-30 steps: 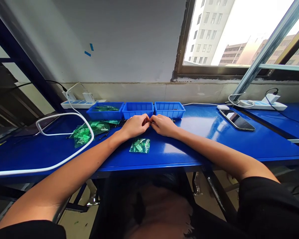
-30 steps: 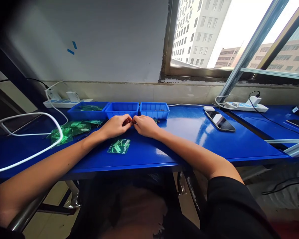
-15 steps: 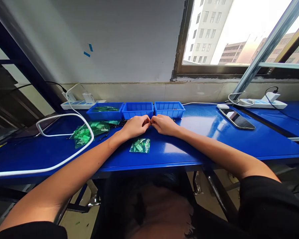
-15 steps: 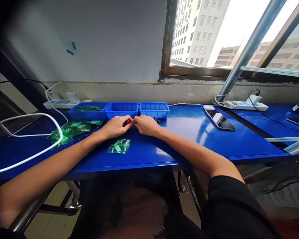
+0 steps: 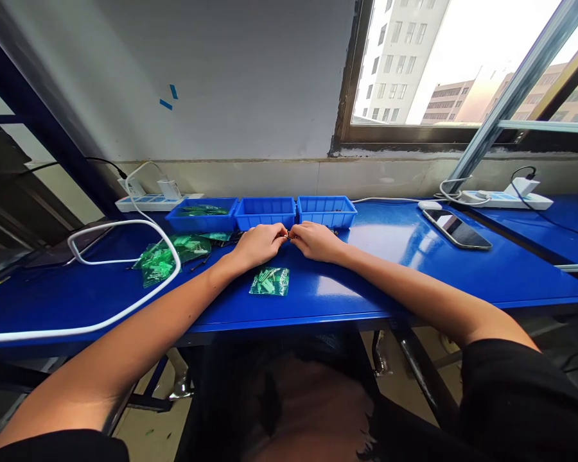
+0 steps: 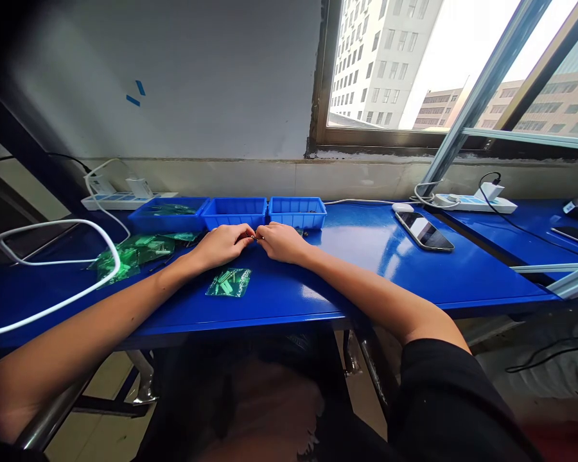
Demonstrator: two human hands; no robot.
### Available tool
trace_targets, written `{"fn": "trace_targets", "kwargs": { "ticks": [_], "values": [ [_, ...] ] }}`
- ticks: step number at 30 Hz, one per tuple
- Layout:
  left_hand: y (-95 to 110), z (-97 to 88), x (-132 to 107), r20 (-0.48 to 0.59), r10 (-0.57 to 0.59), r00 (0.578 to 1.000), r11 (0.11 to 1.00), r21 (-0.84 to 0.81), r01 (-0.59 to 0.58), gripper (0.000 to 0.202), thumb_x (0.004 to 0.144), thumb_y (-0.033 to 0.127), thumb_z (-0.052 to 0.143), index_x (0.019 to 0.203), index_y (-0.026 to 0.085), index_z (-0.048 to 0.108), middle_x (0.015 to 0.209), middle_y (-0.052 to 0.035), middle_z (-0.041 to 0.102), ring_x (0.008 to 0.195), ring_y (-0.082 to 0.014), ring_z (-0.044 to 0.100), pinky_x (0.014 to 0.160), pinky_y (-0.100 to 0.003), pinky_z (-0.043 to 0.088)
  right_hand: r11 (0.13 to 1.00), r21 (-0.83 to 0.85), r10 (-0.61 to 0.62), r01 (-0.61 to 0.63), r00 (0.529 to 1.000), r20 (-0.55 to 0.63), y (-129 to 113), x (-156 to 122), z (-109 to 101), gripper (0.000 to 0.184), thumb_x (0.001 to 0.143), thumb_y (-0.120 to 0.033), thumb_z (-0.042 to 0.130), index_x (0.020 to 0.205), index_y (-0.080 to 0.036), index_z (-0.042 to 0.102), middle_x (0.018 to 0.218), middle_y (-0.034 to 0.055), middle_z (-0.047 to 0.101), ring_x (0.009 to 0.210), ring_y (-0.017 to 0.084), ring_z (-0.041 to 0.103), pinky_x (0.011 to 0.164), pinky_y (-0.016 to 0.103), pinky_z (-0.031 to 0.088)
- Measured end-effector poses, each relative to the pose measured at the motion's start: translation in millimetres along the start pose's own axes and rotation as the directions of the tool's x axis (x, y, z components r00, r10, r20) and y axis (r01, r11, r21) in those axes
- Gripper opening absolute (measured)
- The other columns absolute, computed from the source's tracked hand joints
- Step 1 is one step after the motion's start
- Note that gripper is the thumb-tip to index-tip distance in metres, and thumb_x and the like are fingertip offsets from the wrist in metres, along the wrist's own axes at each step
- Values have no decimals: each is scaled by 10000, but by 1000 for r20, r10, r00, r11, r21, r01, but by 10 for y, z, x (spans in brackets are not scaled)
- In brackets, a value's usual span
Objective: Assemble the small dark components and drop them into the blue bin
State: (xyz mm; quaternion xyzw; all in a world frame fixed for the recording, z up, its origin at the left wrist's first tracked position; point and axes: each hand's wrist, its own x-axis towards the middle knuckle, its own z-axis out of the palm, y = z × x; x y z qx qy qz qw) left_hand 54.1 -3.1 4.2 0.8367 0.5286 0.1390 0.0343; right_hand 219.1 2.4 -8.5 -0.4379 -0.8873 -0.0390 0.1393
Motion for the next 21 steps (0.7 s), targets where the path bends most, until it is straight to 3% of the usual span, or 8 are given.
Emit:
{"fn": "trace_targets", "kwargs": {
  "ticks": [8,14,21],
  "values": [
    [-4,10,-3,-20,-36,999,999,4,36,233,852,282,450,1000,234,624,899,-43,706,846,-249,641,634,-290,421,999,-6,-42,42,999,0,-8,-10,-8,224,888,-149,415,1012,-134,601,1007,97,657,999,191,576,851,290,413],
    [35,-21,-23,8,-54,999,998,27,54,242,868,311,436,1019,227,606,905,-34,703,836,-221,641,651,-273,431,999,-23,42,-43,999,-31,-32,-26,-8,218,899,-239,444,1054,-141,563,938,84,661,965,201,587,793,284,411],
    [31,-13,-22,14,-51,999,998,42,51,250,877,314,422,1031,230,600,952,-35,701,886,-232,638,687,-289,443,999,-31,9,-10,999,-45,4,-19,29,182,910,-216,402,990,-153,553,951,85,656,922,201,591,751,276,397]
  ]
}}
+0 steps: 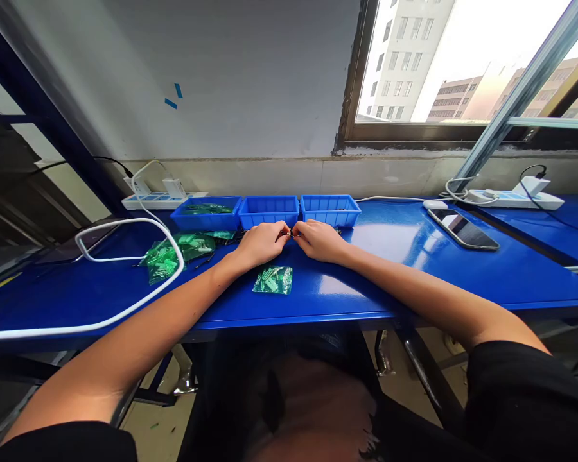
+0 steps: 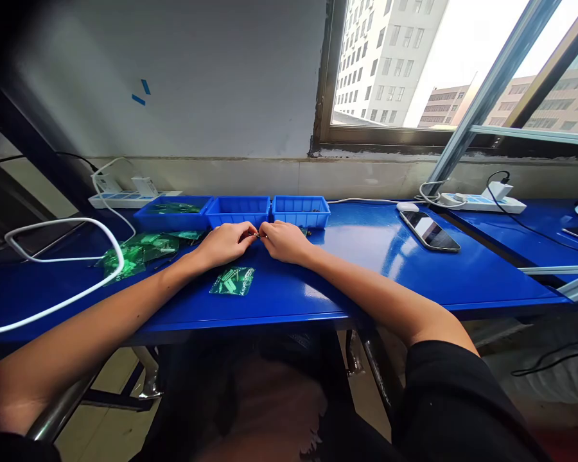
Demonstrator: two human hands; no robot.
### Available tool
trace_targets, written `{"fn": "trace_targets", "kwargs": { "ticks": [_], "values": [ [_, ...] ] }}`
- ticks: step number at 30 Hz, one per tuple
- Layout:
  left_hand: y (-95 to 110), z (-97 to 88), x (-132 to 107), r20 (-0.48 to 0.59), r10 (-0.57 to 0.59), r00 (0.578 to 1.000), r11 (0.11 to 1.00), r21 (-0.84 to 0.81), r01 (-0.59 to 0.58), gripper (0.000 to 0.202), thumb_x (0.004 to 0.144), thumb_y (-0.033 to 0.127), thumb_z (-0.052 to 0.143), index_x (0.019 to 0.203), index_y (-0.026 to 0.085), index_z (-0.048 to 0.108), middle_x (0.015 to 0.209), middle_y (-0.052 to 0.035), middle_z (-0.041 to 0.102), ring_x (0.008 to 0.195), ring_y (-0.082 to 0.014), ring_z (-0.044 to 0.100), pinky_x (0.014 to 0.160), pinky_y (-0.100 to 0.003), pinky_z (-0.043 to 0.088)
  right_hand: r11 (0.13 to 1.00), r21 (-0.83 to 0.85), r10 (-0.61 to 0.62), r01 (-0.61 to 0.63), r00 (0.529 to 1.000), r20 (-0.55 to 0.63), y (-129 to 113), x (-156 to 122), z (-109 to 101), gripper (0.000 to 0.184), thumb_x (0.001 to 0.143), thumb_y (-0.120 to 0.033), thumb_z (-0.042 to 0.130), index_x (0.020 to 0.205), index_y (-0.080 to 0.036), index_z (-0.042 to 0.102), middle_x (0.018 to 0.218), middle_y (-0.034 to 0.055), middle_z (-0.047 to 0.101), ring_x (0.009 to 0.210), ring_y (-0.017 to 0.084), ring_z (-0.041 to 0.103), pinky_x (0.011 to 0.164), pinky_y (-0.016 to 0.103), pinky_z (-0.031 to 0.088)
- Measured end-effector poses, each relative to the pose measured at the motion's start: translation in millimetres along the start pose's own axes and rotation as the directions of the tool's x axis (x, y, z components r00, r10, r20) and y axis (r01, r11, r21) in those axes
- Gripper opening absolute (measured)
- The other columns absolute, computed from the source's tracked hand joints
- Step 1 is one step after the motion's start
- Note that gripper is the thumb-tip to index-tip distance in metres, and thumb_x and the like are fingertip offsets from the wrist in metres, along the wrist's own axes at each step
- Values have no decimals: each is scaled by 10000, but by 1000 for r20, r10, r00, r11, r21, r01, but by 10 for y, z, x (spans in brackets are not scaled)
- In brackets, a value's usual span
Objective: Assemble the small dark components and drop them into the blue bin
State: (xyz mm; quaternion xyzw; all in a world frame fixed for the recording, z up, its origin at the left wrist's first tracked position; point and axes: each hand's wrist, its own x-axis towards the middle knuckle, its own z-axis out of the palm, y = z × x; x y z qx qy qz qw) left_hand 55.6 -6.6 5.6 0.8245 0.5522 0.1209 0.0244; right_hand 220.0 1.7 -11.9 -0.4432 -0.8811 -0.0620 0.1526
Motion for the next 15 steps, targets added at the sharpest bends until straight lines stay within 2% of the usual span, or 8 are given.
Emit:
{"fn": "trace_targets", "kwargs": {
  "ticks": [15],
  "values": [
    [1,-14,-4,29,26,999,999,31,-27,236,868,333,436,993,233,610,915,-13,695,861,-212,637,665,-275,444,999,-28,-28,28,1000,2,24,5,17,182,879,-172,387,945,-144,554,908,84,652,885,204,581,724,274,382]
  ]
}}
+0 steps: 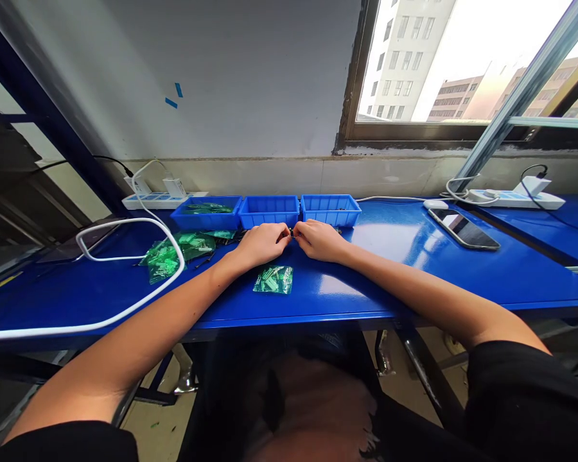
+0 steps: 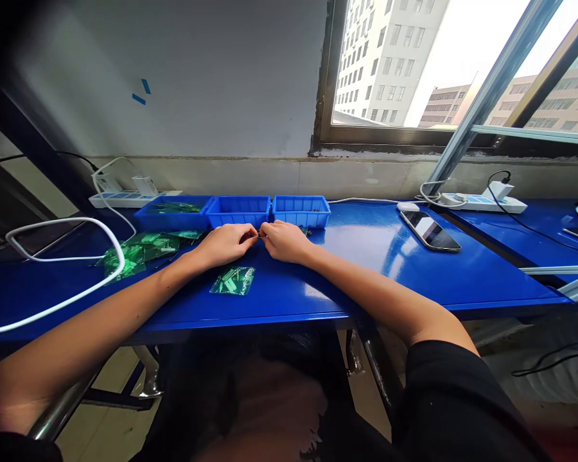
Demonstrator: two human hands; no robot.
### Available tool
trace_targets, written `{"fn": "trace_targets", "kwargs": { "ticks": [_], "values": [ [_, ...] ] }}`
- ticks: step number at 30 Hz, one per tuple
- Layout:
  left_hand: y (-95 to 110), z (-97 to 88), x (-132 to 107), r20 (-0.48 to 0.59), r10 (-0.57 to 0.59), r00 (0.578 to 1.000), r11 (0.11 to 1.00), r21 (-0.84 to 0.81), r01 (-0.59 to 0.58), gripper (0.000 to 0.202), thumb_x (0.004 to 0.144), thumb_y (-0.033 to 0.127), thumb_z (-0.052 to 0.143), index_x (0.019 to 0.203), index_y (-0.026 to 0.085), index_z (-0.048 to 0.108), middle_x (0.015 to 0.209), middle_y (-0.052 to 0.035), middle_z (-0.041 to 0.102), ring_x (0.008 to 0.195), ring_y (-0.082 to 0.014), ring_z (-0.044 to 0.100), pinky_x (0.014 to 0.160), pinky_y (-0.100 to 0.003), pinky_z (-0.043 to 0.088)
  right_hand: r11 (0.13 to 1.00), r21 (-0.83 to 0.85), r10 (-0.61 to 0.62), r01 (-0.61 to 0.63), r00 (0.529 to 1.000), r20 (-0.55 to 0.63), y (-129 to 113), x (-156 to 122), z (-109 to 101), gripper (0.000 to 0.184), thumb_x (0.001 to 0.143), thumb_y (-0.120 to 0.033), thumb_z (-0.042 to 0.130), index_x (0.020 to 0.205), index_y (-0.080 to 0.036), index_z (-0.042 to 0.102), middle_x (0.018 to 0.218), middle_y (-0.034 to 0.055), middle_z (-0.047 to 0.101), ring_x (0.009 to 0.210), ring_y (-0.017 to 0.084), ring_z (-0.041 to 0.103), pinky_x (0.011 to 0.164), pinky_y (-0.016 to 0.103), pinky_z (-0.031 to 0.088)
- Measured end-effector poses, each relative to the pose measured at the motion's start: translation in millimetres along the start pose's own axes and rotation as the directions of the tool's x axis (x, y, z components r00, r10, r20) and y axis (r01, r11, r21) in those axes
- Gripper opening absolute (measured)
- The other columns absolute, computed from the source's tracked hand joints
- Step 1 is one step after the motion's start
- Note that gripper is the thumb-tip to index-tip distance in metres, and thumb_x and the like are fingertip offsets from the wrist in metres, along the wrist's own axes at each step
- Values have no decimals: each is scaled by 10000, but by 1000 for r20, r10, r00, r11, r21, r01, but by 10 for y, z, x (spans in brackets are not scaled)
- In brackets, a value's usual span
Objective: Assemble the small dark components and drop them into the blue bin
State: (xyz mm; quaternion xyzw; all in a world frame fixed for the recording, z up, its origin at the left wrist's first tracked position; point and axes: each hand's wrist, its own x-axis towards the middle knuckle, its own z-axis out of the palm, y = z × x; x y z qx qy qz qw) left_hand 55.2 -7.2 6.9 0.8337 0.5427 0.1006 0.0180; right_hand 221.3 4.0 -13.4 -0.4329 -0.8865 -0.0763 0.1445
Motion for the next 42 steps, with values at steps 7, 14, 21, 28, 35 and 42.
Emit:
{"fn": "trace_targets", "kwargs": {
  "ticks": [7,14,21,28,35,42],
  "values": [
    [-7,5,-5,21,44,999,998,33,-45,256,855,341,429,992,229,615,966,-16,685,876,-207,629,677,-273,456,998,-42,44,-43,999,20,-28,-2,-46,168,855,-154,401,909,-147,560,868,86,653,876,211,568,686,278,355],
    [-14,9,7,43,96,994,993,65,-99,260,853,332,420,993,226,612,1016,-25,668,925,-216,618,717,-285,467,999,11,-38,38,999,-3,16,-2,-4,147,863,-158,400,875,-153,547,832,69,635,856,189,547,684,261,350],
    [-10,0,-3,55,93,994,992,76,-97,250,856,299,409,992,234,609,1031,-19,665,940,-206,614,736,-273,470,998,39,-45,45,999,0,14,-3,1,134,865,-161,408,860,-157,542,816,61,616,834,181,535,686,258,349],
    [-13,2,-6,59,93,994,993,61,-96,255,856,313,408,997,236,606,1032,-21,666,927,-209,615,735,-281,470,997,56,-47,47,999,8,14,0,-13,133,860,-155,411,864,-159,543,822,64,611,843,185,535,698,263,357],
    [-7,-7,-11,63,84,994,994,71,-89,249,854,301,412,999,237,605,1045,-21,665,941,-208,612,740,-273,469,997,60,-45,45,999,6,9,-7,-16,142,864,-157,406,869,-160,548,822,63,610,844,183,531,707,264,358],
    [-2,-16,-5,74,84,994,994,67,-89,261,860,290,397,1013,233,601,1049,-32,660,955,-222,610,756,-292,466,998,59,-35,34,999,15,8,-1,-14,139,858,-155,412,887,-154,549,835,66,614,859,187,534,712,266,361]
  ]
}}
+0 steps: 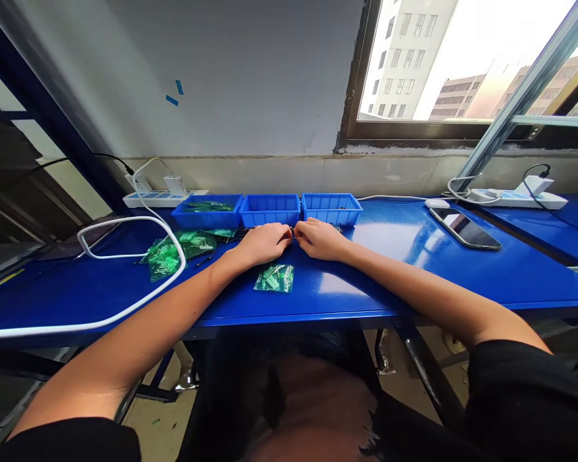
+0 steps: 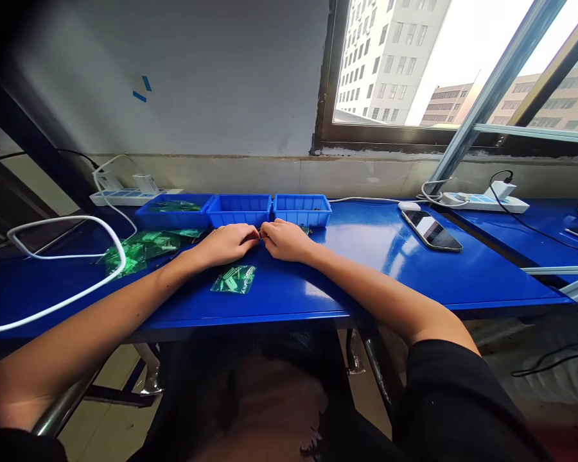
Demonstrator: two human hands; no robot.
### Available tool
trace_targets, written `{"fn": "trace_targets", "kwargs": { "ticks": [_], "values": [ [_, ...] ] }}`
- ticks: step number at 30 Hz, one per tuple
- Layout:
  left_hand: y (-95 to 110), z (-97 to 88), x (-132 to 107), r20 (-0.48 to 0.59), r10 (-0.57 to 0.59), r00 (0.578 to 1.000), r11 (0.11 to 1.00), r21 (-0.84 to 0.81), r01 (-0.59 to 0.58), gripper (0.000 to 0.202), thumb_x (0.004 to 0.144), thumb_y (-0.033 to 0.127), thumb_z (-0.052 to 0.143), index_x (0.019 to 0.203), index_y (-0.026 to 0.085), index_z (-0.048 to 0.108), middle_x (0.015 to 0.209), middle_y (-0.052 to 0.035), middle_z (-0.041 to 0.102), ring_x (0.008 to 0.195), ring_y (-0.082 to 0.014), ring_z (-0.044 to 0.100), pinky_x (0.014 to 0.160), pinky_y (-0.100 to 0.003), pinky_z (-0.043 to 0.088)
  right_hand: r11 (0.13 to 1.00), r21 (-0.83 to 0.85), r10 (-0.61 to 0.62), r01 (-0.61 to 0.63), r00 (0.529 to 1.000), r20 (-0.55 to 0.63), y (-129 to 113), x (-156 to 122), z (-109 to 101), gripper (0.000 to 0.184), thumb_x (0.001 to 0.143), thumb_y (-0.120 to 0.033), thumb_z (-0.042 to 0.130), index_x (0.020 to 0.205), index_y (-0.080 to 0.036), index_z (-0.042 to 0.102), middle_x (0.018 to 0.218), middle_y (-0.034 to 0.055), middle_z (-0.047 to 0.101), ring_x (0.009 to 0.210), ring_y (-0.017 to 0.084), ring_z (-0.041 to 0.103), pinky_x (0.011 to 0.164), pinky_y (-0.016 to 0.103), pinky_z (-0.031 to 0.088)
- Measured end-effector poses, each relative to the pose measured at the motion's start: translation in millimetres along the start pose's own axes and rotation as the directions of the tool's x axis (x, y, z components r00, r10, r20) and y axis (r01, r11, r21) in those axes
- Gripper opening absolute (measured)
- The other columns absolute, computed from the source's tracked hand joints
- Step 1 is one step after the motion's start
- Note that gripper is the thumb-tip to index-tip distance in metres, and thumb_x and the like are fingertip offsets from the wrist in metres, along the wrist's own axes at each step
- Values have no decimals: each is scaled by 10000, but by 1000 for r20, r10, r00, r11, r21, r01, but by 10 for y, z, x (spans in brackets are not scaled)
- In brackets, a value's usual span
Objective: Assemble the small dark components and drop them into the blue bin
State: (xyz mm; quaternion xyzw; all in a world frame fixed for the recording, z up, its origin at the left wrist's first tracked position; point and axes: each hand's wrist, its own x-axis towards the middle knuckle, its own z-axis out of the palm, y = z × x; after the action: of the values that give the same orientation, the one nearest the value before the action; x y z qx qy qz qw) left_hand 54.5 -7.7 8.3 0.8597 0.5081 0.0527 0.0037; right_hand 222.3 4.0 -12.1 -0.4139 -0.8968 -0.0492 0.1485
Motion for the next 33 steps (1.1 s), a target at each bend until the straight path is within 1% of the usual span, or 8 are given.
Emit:
{"fn": "trace_targets", "kwargs": {
  "ticks": [4,10,15,23,33],
  "values": [
    [-7,7,2,-4,6,1000,1000,1,-6,264,861,296,395,1014,232,601,1054,-33,657,953,-228,610,755,-302,468,1000,-1,13,-13,1000,1,-10,-1,-7,141,858,-157,416,908,-158,548,845,63,614,865,188,537,718,271,361],
    [-11,14,6,-8,9,1000,1000,7,-9,268,859,307,394,1016,238,601,1049,-31,660,949,-222,611,750,-294,466,1000,-14,-3,3,1000,3,-12,-5,-6,138,862,-163,415,898,-157,548,832,63,611,855,190,537,714,274,360],
    [-12,22,6,-19,8,1000,1000,10,-8,268,851,326,410,1012,236,605,1034,-31,664,943,-216,612,742,-280,469,1000,-15,6,-6,1000,5,-14,-2,-8,140,862,-156,412,900,-160,547,827,58,605,846,187,535,705,271,355],
    [-6,15,5,-17,11,1000,1000,14,-10,268,853,323,407,1009,230,603,1038,-34,663,935,-220,613,734,-289,469,1000,-15,7,-7,1000,0,-15,-5,-8,136,867,-163,414,908,-155,544,829,61,608,847,188,538,710,271,358],
    [-6,9,5,-14,8,1000,1000,18,-8,267,849,316,409,1009,234,606,1032,-29,665,933,-213,616,723,-272,470,1000,-12,3,-3,1000,-18,-5,-7,11,123,867,-168,422,901,-163,540,810,50,601,831,183,533,706,270,353]
  ]
}}
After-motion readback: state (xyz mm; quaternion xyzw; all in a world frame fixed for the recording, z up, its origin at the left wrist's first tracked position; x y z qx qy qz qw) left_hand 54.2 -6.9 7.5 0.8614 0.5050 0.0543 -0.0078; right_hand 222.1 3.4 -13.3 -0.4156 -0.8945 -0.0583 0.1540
